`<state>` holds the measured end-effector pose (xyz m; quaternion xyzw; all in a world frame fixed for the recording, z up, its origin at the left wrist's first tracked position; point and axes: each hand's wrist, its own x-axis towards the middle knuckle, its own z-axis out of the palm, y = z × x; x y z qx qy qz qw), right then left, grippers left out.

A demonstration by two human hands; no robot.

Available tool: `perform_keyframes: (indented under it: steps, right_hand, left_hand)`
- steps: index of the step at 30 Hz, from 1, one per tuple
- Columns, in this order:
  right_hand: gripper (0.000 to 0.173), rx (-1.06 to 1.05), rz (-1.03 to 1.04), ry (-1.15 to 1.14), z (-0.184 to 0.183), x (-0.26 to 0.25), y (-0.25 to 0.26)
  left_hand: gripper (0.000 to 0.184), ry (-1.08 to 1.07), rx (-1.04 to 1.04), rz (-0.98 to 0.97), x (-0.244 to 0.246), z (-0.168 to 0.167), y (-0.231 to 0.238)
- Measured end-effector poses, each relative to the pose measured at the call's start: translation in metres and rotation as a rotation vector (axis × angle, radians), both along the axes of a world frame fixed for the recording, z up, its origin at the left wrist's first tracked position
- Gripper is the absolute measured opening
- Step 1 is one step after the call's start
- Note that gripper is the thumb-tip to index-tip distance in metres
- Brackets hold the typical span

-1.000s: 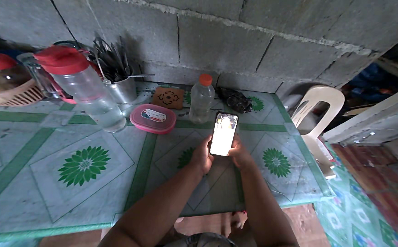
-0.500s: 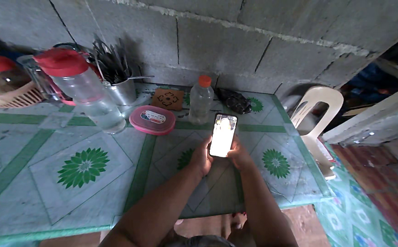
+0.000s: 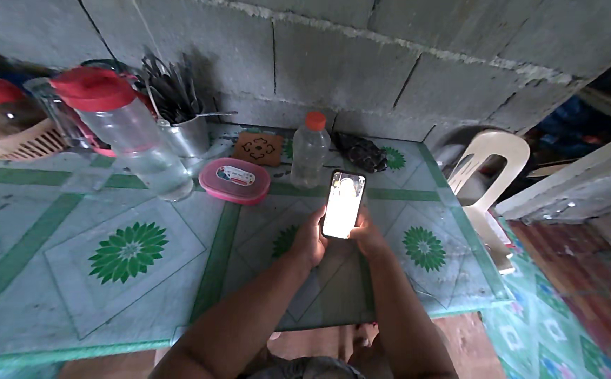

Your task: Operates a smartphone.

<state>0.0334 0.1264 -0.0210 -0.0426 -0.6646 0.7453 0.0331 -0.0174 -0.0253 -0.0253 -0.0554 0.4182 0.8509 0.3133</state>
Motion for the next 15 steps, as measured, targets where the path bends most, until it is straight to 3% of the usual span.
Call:
perform_keyframes:
  steps: [15]
  right_hand:
    - [0.096,-0.005,0.007,0.020,-0.0026,0.0001,0.0009]
  left_hand:
    - [0.044,0.006,0.010,-0.004,0.0003,0.0008,-0.0004]
